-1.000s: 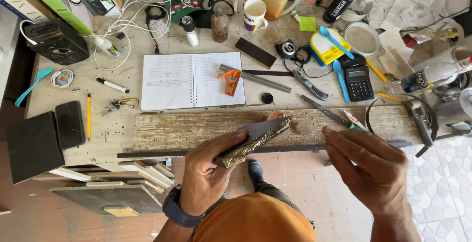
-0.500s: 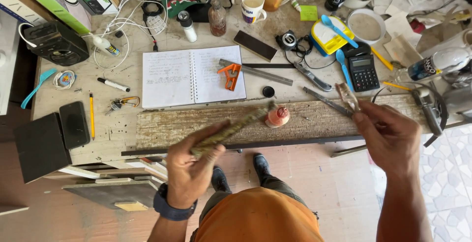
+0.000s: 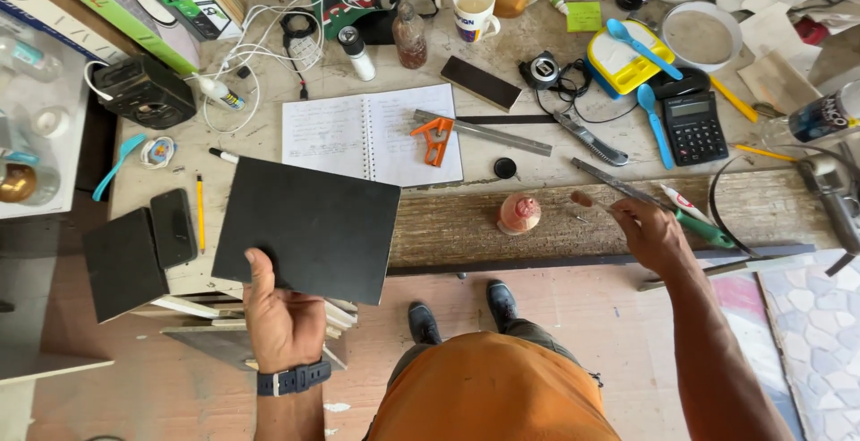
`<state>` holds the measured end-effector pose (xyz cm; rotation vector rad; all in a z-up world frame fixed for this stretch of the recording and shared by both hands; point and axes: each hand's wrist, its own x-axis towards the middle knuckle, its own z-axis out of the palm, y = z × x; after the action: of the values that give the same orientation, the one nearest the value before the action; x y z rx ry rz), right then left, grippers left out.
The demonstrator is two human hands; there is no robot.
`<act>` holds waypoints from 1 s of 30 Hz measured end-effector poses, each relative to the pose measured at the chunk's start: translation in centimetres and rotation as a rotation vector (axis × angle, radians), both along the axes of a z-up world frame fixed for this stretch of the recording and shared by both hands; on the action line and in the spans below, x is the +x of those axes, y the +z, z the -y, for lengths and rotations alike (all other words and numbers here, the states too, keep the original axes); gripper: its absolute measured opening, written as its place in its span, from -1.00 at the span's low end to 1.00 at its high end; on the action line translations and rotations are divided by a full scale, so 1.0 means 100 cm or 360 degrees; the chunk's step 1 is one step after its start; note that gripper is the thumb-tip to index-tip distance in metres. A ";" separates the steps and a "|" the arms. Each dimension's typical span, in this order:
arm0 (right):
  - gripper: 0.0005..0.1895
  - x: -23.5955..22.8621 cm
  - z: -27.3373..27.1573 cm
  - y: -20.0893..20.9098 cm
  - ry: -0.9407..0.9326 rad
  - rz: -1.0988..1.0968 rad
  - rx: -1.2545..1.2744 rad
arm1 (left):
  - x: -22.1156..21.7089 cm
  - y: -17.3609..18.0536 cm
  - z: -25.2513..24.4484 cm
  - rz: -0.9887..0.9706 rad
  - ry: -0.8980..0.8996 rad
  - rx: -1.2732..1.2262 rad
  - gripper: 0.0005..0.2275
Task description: Applying wood glue to the edge of a small wooden panel and spreading it evenly with a tool.
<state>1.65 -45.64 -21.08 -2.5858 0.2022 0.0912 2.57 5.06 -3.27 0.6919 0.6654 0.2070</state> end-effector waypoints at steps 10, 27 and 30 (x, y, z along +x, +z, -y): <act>-0.67 0.016 -0.059 0.057 0.0250 0.0879 -0.0117 | -0.015 0.013 0.030 -0.0185 0.0059 0.0036 -0.66; -0.74 0.049 -0.219 0.233 0.1565 0.0893 0.1274 | -0.071 0.041 0.000 0.0578 -0.0847 0.1980 -0.51; -0.65 0.043 -0.235 0.227 0.1544 0.0782 0.1301 | -0.052 0.060 0.014 0.0877 -0.1112 0.1944 -0.33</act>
<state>5.93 -22.11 1.59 -1.6058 -1.0450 -0.0993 -2.64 3.66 2.77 1.8951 -0.3485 0.1245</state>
